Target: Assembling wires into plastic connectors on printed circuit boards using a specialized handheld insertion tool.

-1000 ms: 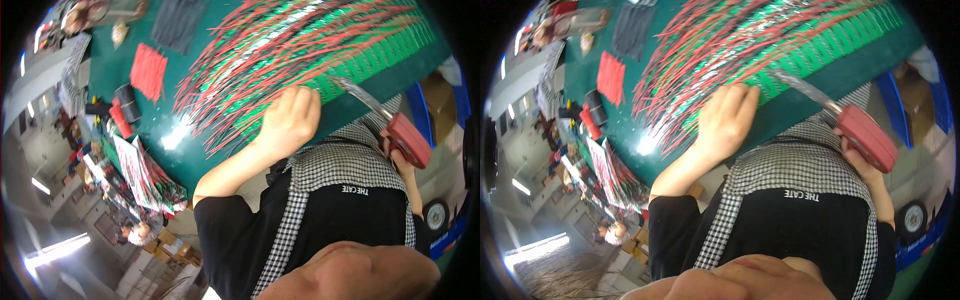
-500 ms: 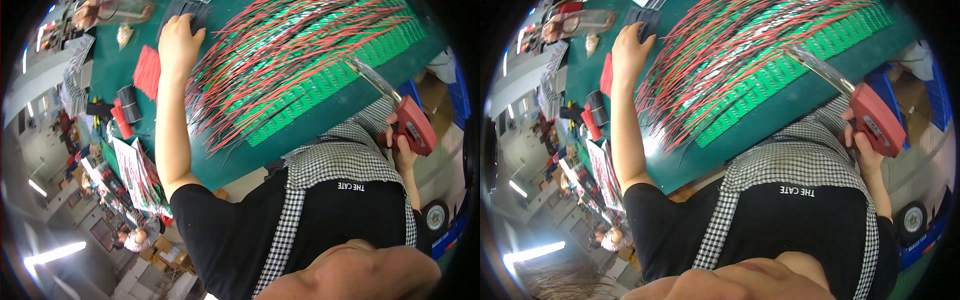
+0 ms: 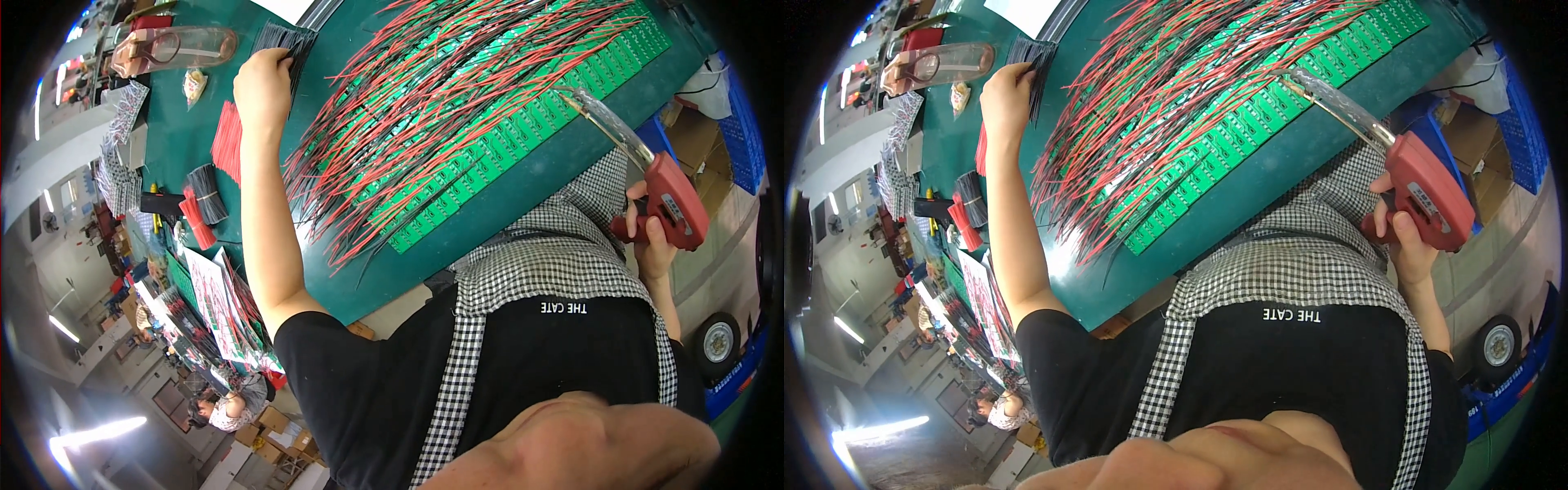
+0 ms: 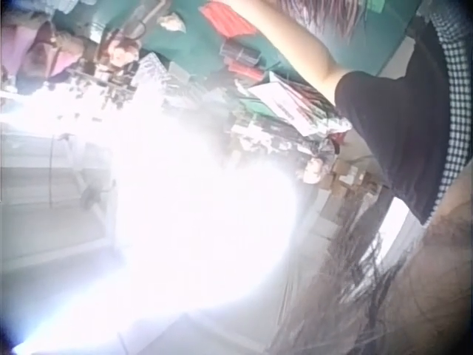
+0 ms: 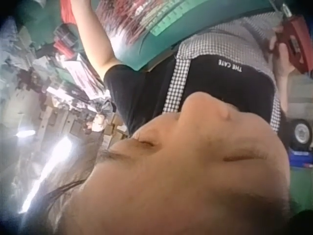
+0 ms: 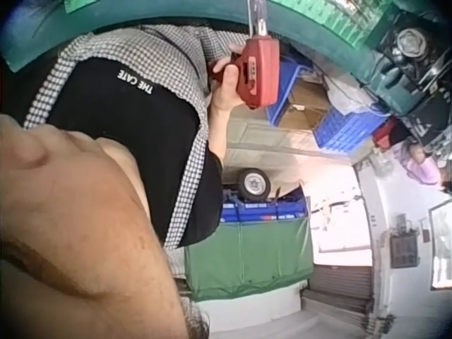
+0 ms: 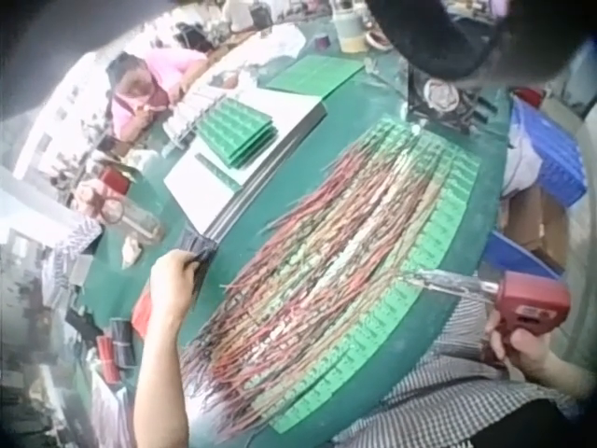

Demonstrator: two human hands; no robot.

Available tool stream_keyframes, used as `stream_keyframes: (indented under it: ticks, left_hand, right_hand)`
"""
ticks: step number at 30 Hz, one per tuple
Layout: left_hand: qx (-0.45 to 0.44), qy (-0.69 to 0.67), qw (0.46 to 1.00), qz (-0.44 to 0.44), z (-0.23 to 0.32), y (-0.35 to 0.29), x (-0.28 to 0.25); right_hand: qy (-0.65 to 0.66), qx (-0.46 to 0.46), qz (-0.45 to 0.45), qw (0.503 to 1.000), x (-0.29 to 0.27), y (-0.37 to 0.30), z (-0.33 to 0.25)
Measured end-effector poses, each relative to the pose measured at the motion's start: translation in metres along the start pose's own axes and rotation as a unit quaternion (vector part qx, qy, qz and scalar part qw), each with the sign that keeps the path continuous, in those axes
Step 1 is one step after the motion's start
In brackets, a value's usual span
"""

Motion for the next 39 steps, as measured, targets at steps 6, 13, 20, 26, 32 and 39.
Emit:
stream_keyframes:
  ticks: [6, 13, 20, 26, 32, 39]
  left_hand:
    - [-0.070, -0.107, 0.991, 0.040, 0.000, -0.004, -0.011]
    - [-0.196, -0.437, 0.854, 0.204, 0.003, -0.038, -0.007]
    - [-0.217, -0.540, 0.805, -0.113, 0.071, -0.009, -0.063]
    - [-0.282, -0.675, 0.470, -0.494, 0.180, -0.060, -0.063]
    - [-0.298, -0.694, 0.415, -0.508, 0.196, -0.068, -0.055]
    - [-0.247, -0.659, 0.578, -0.413, 0.187, -0.043, -0.069]
  right_hand:
    - [0.013, -0.008, -0.004, 1.000, 0.000, 0.002, 0.000]
    - [0.023, -0.008, 0.010, 1.000, 0.006, 0.006, -0.002]
    - [-0.009, -0.042, 0.002, 0.999, -0.003, 0.018, -0.006]
    - [-0.198, -0.203, -0.040, 0.958, 0.043, 0.058, -0.020]
    - [-0.186, -0.389, -0.243, 0.869, 0.063, 0.067, -0.022]
    - [-0.247, -0.425, -0.142, 0.859, 0.052, 0.060, -0.022]
Point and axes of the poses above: each hand's wrist, its own y-axis towards the middle knuckle, its own x-axis out of the palm, z = x × y, the point moved 1 cm from there along y, towards the middle knuckle, and after that the axes turned 13 degrees about z, right-handed, at the moved point
